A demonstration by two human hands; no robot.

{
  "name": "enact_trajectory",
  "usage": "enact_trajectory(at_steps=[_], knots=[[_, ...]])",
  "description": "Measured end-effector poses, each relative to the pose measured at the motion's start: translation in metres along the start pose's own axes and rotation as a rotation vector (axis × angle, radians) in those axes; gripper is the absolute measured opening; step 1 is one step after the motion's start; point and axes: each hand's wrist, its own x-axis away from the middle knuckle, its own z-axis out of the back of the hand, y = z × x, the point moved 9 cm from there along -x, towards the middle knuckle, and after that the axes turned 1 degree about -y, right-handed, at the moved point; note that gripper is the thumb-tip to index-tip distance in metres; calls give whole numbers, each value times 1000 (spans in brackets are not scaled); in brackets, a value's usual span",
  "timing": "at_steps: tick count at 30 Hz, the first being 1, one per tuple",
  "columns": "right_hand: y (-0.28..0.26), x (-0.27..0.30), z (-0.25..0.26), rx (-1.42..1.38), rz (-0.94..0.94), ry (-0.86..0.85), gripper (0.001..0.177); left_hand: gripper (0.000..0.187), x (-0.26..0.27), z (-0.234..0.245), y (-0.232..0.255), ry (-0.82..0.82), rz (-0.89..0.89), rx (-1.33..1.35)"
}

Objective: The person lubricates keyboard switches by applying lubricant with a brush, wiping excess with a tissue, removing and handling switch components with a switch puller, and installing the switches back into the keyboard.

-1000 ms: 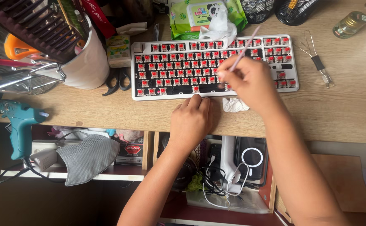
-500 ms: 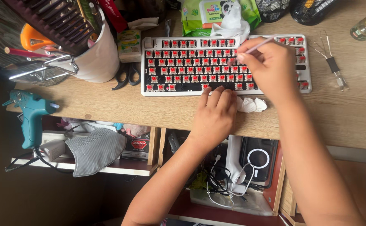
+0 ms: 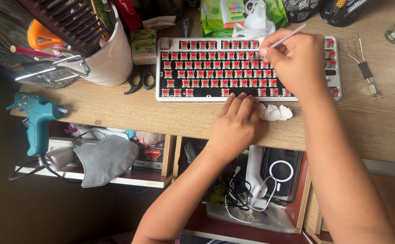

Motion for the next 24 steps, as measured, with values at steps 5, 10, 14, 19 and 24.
enact_trajectory(at_steps=[5,10,14,19,24], knots=[[7,-3,-1,97,-64,-35,7,39,0,0,-2,5,10,2],[5,-5,1,83,-21,-11,6,38,-2,-2,-4,7,22,16],[9,-1,13,-8,-69,49,6,40,-14,-12,-16,-144,76,61],[23,-2,12,110,-267,-40,7,90,-51,-5,-42,-37,208,-123],[14,-3,13,30,-38,41,6,115,-53,-31,-50,-218,215,-139]])
